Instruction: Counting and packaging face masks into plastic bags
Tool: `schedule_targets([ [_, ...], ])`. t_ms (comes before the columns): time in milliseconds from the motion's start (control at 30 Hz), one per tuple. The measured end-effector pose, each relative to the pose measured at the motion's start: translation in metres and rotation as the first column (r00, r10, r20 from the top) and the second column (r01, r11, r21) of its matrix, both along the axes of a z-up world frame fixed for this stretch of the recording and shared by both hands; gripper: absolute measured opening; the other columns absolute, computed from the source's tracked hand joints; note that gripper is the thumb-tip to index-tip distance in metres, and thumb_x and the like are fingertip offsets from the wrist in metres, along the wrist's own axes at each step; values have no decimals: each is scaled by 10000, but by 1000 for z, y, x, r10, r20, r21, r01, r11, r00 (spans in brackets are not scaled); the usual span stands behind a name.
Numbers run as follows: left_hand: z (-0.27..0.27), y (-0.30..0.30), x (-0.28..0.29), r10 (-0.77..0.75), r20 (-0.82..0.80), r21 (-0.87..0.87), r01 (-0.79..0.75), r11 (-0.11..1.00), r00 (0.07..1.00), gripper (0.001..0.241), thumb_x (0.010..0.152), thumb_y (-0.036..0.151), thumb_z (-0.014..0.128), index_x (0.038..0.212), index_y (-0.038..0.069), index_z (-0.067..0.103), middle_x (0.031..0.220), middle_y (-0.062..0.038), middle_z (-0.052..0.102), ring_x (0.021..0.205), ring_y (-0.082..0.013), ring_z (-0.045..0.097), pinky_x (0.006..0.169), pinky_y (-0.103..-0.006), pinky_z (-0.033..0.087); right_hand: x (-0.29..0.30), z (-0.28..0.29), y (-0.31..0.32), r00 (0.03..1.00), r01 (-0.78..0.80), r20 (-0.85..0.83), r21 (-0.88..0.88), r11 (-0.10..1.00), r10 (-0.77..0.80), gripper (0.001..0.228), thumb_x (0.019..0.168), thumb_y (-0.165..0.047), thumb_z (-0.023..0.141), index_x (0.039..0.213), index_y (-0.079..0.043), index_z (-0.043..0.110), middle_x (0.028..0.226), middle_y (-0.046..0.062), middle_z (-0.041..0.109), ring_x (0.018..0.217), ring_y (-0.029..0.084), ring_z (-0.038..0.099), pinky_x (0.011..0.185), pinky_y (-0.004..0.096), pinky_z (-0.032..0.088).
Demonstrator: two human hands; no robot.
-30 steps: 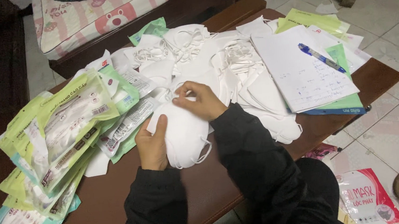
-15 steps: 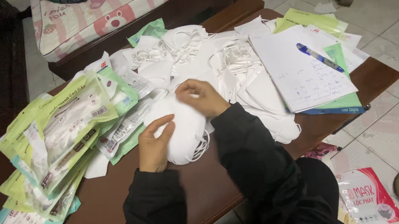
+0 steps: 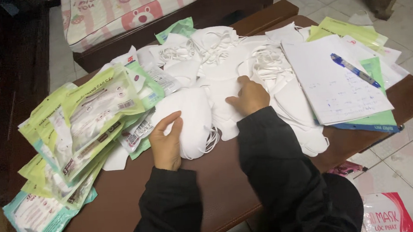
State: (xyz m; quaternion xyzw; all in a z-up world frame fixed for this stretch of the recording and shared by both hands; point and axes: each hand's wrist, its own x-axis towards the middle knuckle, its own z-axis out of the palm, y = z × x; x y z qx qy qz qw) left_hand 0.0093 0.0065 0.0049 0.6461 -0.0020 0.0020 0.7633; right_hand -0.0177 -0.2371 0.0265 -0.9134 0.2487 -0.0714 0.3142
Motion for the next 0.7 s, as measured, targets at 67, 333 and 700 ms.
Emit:
schedule_targets([
  [67,2,0,-2,-1,4,19,1,1000,1000,197,903,44,749,1099,30,765,1029,-171,723,850,-167,688,745,-323,636,4,-5,0,1000,5,-4,8,1000,-5,594,891,-304,784,1378,-27,588,1080,170,740,1066,324,719,884,489,585],
  [333,5,-3,-8,-20,48,109,15,994,999,196,908,62,747,1101,43,771,1091,-156,665,931,-160,656,802,-336,628,-9,18,13,997,23,-70,-8,1000,-24,671,924,-352,754,1444,-12,500,1257,242,672,1213,387,652,991,570,524],
  [700,3,-6,-9,-3,125,153,-17,988,992,189,913,40,730,1097,37,771,1110,-191,657,967,-184,639,809,-370,609,5,-14,-23,392,120,919,-20,993,-29,77,1013,-81,657,1077,-95,697,966,88,672,957,310,680,862,406,546],
])
